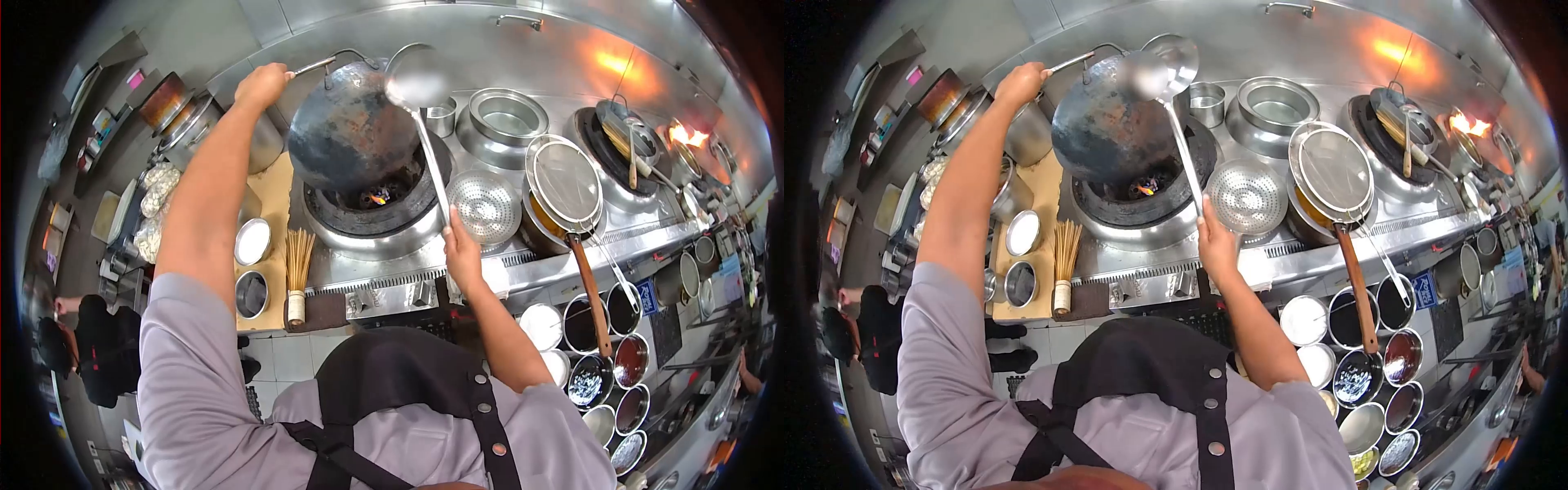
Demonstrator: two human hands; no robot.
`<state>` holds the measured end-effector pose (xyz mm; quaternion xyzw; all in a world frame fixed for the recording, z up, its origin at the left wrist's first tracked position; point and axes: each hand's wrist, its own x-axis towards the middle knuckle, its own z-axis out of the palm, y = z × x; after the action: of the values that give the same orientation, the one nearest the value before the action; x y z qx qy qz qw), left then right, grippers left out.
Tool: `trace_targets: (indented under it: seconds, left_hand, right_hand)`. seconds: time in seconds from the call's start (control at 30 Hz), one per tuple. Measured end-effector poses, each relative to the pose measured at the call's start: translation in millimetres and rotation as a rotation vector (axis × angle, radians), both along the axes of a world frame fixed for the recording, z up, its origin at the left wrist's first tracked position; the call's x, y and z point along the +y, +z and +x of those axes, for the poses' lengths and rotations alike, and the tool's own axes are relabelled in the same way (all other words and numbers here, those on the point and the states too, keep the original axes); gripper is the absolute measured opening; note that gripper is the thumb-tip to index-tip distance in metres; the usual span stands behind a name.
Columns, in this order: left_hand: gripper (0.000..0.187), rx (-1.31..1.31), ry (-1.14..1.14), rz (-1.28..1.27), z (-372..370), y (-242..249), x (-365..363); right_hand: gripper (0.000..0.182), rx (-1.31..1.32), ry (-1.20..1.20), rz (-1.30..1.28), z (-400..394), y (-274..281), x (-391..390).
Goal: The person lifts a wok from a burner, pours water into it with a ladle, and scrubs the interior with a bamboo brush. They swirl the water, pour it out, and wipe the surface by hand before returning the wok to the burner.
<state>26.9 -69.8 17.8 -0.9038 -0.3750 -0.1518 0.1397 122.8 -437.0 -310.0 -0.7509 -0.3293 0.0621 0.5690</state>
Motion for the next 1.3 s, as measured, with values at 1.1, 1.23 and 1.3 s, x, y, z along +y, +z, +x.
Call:
trace_targets:
  seconds: [1.1, 1.23, 1.3]
  left_hand:
    - [0.035, -0.004, -0.007, -0.194, -18, -4, 18]
    - [0.034, -0.022, -0.003, -0.179, -18, -7, 32]
    - [0.033, -0.061, -0.097, -0.054, -21, -11, 30]
  right_hand:
    - [0.045, -0.493, 0.007, -0.26, -17, 55, 2]
    - [0.046, -0.369, 0.005, -0.055, -19, 68, 3]
    - [0.045, -0.422, -0.014, -0.104, -20, 72, 6]
